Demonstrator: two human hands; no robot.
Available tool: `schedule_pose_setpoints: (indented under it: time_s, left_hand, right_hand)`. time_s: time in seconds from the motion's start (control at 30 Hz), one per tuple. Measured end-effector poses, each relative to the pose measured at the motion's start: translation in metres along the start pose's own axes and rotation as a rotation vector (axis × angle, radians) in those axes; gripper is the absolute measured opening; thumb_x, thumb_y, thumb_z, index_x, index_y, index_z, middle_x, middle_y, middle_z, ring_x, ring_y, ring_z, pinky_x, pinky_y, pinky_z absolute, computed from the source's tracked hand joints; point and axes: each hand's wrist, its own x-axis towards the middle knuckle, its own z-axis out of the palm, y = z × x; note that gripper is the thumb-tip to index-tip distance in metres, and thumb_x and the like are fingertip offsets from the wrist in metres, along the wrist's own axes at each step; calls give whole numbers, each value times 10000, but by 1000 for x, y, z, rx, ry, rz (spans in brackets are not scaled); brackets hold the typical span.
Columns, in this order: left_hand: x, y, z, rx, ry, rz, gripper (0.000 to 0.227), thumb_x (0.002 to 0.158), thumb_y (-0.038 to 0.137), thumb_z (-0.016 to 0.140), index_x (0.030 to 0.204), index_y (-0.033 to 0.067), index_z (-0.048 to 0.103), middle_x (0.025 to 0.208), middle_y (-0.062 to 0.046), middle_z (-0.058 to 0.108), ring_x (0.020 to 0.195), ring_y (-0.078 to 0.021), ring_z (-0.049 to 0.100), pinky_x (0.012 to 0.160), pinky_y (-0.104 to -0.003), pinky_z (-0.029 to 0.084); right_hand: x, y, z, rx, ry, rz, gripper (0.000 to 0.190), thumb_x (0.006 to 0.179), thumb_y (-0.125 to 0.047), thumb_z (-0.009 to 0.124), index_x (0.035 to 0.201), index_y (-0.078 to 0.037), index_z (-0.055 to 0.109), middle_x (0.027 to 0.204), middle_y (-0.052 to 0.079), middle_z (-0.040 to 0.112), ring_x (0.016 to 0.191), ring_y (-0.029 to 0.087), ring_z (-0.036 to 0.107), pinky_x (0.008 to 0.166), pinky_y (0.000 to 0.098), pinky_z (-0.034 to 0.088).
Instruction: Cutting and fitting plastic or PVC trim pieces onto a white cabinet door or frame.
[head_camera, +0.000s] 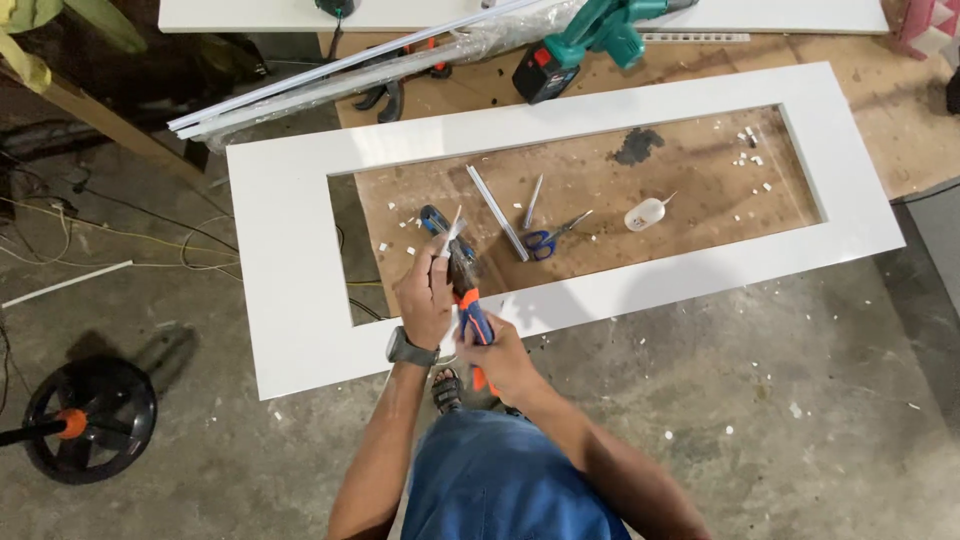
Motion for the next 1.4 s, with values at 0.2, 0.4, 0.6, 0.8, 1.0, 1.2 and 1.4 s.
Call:
schedule_pose_setpoints:
  time_s: [0.2, 0.4, 0.6, 0.8, 1.0, 1.2, 1.4]
  left_hand:
    - [7, -27, -26, 81, -114, 151, 347, 1055, 200, 506, 1355, 80, 634, 983, -151, 736, 719, -202, 686, 674, -327, 541]
    - [19, -44, -60, 24, -257, -31, 277, 1049, 245, 579, 1270, 100, 662, 847, -84, 713, 696, -141, 665, 654, -311, 530]
    - [21, -24, -67, 128, -137, 32, 242, 936, 130, 733, 1162, 46, 706, 913, -77, 708, 707, -122, 587, 623, -298, 488]
    - [24, -30, -57, -40, -187, -235, 219, 919, 61, 725, 1133, 35, 688, 809, -24, 622, 618, -76, 557, 539, -242, 477]
    - [24, -51, -33, -364, -244, -471, 157, 973, 74, 650, 1119, 23, 623, 847, -22, 653, 557, -56, 545, 451, -210, 441]
    - [27, -57, -7, -1067, -283, -684, 170, 1037, 178, 608, 1117, 28, 619, 738, -19, 581, 435, -66, 484, 371, -217, 363]
    - [19, -79, 25, -1103, -228, -714, 182, 1033, 202, 614, 1102, 33, 614, 791, -37, 606, 463, -85, 500, 388, -229, 372]
  right_hand:
    - [-6, -45, -3, 711, -386, 496, 216, 861, 83, 687, 847, -67, 532, 863, 102, 663, 762, 255, 672, 682, 416, 588]
    - [45, 43, -25, 291, -149, 342, 128, 862, 18, 647, 930, -90, 663, 886, 63, 695, 748, 181, 642, 620, 362, 551]
    - [111, 119, -75, -515, 234, 65, 94, 888, -111, 659, 967, -65, 637, 740, 154, 623, 697, 258, 593, 600, 393, 455]
    - [179, 201, -132, -654, 301, 84, 218, 755, -136, 677, 964, -77, 658, 815, 195, 712, 816, 376, 696, 724, 482, 518]
    - [242, 186, -161, -763, 432, 226, 259, 960, -336, 644, 1081, -109, 678, 948, 224, 702, 955, 428, 661, 839, 530, 505]
    - [305, 195, -184, -904, 489, 232, 477, 834, -263, 725, 1261, -97, 589, 1284, 282, 467, 1199, 490, 457, 993, 569, 422]
    - [312, 152, -188, -980, 425, 156, 556, 828, -293, 811, 1221, -10, 537, 1279, 274, 444, 1252, 488, 422, 1060, 578, 354]
